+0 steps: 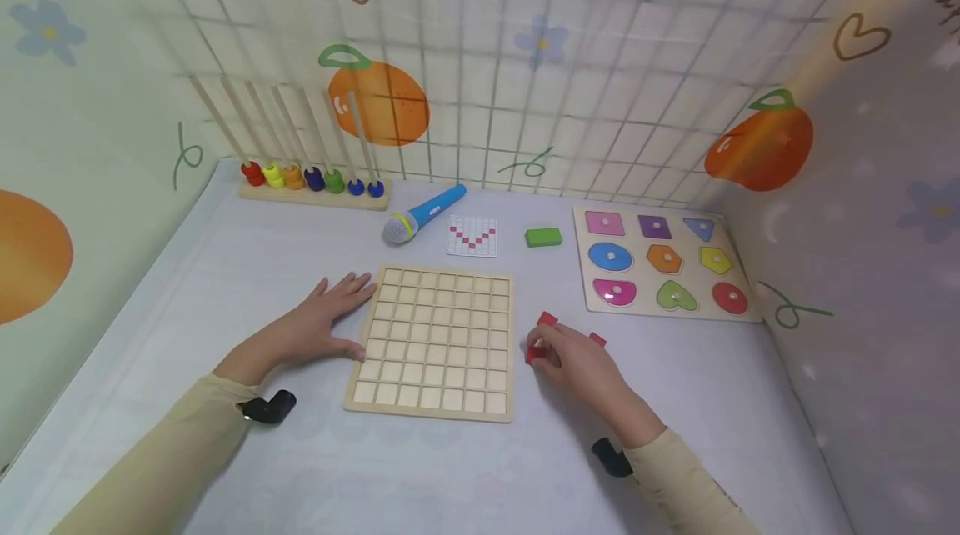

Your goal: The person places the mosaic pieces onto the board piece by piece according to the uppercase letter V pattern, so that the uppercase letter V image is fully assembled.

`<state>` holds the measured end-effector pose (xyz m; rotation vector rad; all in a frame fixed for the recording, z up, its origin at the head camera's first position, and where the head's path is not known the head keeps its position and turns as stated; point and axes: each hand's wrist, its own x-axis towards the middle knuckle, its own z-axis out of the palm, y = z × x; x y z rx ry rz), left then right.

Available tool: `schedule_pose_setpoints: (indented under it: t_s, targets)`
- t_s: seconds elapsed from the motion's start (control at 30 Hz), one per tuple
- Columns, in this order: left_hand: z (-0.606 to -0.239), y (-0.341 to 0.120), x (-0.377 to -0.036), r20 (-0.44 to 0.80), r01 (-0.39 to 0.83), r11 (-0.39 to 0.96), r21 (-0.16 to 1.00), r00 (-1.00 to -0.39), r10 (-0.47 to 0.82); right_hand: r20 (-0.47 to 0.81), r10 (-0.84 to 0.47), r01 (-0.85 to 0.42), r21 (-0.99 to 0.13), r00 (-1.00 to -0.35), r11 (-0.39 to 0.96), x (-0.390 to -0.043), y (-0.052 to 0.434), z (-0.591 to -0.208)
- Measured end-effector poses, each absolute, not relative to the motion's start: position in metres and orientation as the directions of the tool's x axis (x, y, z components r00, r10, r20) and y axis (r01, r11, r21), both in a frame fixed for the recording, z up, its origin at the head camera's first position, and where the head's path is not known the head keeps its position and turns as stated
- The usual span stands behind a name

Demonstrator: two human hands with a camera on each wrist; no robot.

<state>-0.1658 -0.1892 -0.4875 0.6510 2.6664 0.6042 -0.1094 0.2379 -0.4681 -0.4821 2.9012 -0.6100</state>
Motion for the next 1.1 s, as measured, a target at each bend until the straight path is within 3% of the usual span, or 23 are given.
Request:
schedule_pose_setpoints:
  t_s: [0.27, 1.1]
  targets:
    - [-0.485, -0.184, -0.167, -0.205, 0.369, 0.800, 0.473, -0.837, 0.507, -0.093, -0.334, -0.261, -0.445, -0.938, 0.856, -0.113, 0.237, -0.464]
    - [-0.481, -0.183, -0.167, -0.226, 0.368, 0.800, 0.474, -0.827, 0.515, -0.007, -0.371, -0.307, -0.545, -0.929, 0.780, -0.121, 0.217, -0.458]
